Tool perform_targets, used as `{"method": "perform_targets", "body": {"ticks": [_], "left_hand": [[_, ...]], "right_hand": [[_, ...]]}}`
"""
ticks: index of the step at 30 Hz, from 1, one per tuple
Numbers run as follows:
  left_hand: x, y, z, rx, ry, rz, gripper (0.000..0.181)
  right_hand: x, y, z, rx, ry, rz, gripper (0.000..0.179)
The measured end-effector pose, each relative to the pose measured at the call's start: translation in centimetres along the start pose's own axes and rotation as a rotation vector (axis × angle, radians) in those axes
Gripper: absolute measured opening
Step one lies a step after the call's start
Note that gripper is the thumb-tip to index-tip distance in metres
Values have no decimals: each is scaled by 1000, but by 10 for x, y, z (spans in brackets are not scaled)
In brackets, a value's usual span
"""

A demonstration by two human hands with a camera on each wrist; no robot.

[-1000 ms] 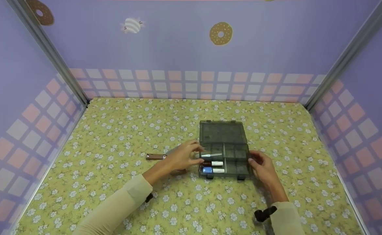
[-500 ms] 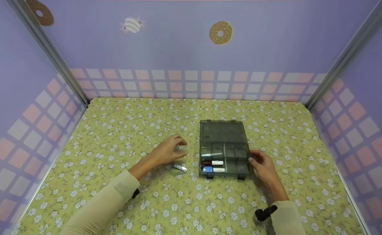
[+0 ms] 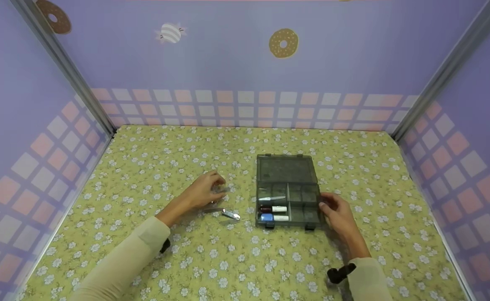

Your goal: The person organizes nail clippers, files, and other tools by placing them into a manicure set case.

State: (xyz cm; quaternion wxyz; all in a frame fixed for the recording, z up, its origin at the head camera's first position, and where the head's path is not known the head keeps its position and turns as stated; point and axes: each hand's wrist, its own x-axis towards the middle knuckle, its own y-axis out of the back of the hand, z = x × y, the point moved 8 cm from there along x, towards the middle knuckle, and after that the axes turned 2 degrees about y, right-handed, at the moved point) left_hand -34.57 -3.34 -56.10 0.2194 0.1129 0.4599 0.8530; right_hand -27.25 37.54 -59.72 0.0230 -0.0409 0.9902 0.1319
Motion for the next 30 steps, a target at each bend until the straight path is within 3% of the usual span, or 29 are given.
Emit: {"method": "perform_targets", "body": {"ticks": [7,17,26,30], "left_hand": [[0,-8,-13,17,19,-8,33],[1,-13,-10,-23,26,-19,12],[0,-7,-10,55,133,18,12],[-1,-6,-9,80,150,7,10]], "right_hand": [[-1,2,2,-22,2,4,53],[-4,1,1,-14,-4,18,51],[-2,0,-1,-31,7,17,50],[-2,0,-1,-34,9,14,50]]}}
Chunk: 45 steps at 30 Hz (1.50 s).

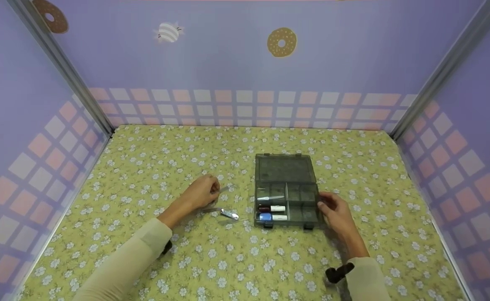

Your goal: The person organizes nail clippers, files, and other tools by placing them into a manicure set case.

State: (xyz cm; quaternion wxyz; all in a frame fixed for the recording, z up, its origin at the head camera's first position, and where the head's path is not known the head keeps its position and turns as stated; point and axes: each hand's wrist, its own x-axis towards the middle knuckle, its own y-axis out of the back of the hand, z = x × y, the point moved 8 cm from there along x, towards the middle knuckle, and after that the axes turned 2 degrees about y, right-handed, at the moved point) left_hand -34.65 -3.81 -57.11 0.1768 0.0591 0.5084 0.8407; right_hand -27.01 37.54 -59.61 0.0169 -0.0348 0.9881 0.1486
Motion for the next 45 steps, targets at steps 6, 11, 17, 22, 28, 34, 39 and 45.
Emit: {"method": "perform_targets", "body": {"ticks": [6,11,17,22,28,34,39,45], "left_hand": [[0,-1,1,2,-29,-1,10],[1,-2,2,-9,-66,-6,15],[3,-5,4,-41,-131,-36,15],[4,-7,6,-23,-161,-48,18],[3,-5,10,-44,-186,-36,18],[3,3,20,-87,-216,-34,19],[5,7,32,-163,-232,-65,21],[8,6,48,-218,-260,-90,21]], "right_hand": [[1,0,0,9,7,-2,50],[2,0,1,15,7,0,50],[1,0,0,20,16,13,50],[1,2,1,14,8,21,48],[2,1,1,17,13,16,48],[2,1,0,22,6,13,48],[3,1,0,44,-23,0,49],[3,1,-1,30,-65,-12,52]]}}
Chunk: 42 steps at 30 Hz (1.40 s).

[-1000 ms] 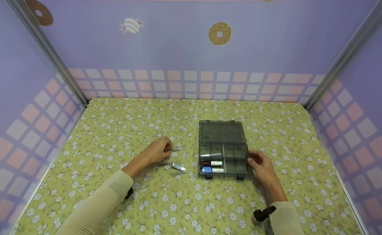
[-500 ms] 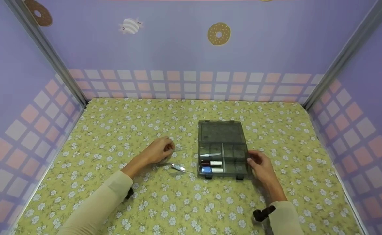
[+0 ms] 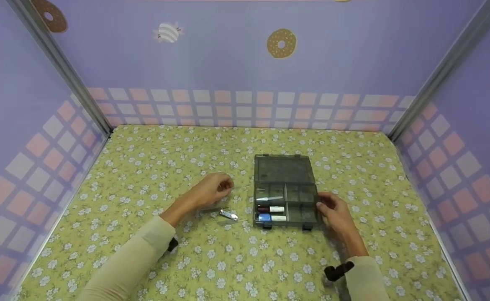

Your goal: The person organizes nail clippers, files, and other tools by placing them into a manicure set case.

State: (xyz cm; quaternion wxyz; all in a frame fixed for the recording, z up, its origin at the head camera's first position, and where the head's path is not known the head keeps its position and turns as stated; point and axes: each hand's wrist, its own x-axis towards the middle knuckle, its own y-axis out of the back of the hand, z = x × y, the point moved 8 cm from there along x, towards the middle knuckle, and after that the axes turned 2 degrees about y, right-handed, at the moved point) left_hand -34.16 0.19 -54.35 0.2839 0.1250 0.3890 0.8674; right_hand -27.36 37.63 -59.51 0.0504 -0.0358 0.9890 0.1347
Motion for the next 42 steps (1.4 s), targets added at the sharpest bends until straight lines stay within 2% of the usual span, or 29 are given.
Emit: {"method": "perform_targets", "body": {"ticks": [4,9,15,21,28,34,42], "left_hand": [[7,-5,10,13,-26,-3,18],[16,-9,22,-21,-12,-9,17],[30,-13,41,-66,-36,4,15],[40,-21,57,-72,-90,5,11],[43,-35,66,-127,-99,-17,13],[49,-44,74,-121,-98,-18,13],[60,-53,81,-129,-104,16,11]], "right_hand": [[0,0,-2,-15,-16,18,52],[1,2,-5,-43,-41,39,53],[6,0,-7,-113,-41,-24,62],[2,-2,-7,-81,-13,-84,65],[-6,-1,-13,-84,27,-166,60],[-9,0,-13,-85,30,-190,58],[-7,0,-5,-37,49,-203,60]]}}
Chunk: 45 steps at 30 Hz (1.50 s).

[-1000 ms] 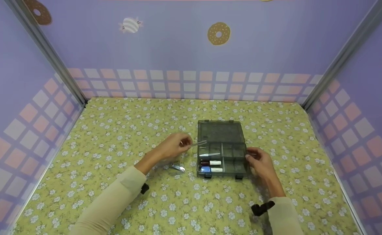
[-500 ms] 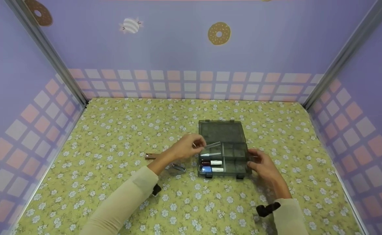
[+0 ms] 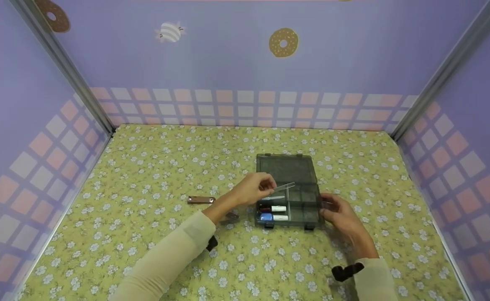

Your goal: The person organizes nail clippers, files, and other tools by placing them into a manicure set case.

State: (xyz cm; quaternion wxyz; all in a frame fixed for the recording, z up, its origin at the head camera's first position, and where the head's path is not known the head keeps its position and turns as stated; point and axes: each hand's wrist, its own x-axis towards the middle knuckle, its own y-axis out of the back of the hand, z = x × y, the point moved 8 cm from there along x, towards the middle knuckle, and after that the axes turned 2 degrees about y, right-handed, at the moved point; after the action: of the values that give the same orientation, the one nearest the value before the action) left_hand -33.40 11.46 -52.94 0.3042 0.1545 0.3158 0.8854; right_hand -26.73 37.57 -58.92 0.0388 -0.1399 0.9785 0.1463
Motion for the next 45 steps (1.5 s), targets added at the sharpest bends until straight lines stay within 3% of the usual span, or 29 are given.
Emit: {"method": "perform_targets", "body": {"ticks": [14,19,34,40,45], "left_hand": [[30,-15,11,-69,47,16,12],[37,-20,16,-75,52,21,9],[47,-52,28,23,68,-24,10],[48,-57,27,81,78,-26,11],[46,-57,25,57,86,-30,12]], "right_hand": [[0,1,-2,-12,25,14,60],[-1,0,-1,7,0,23,62],[0,3,2,-20,-9,32,60],[0,2,1,-4,-7,28,60],[-1,0,2,3,-26,21,62]]}}
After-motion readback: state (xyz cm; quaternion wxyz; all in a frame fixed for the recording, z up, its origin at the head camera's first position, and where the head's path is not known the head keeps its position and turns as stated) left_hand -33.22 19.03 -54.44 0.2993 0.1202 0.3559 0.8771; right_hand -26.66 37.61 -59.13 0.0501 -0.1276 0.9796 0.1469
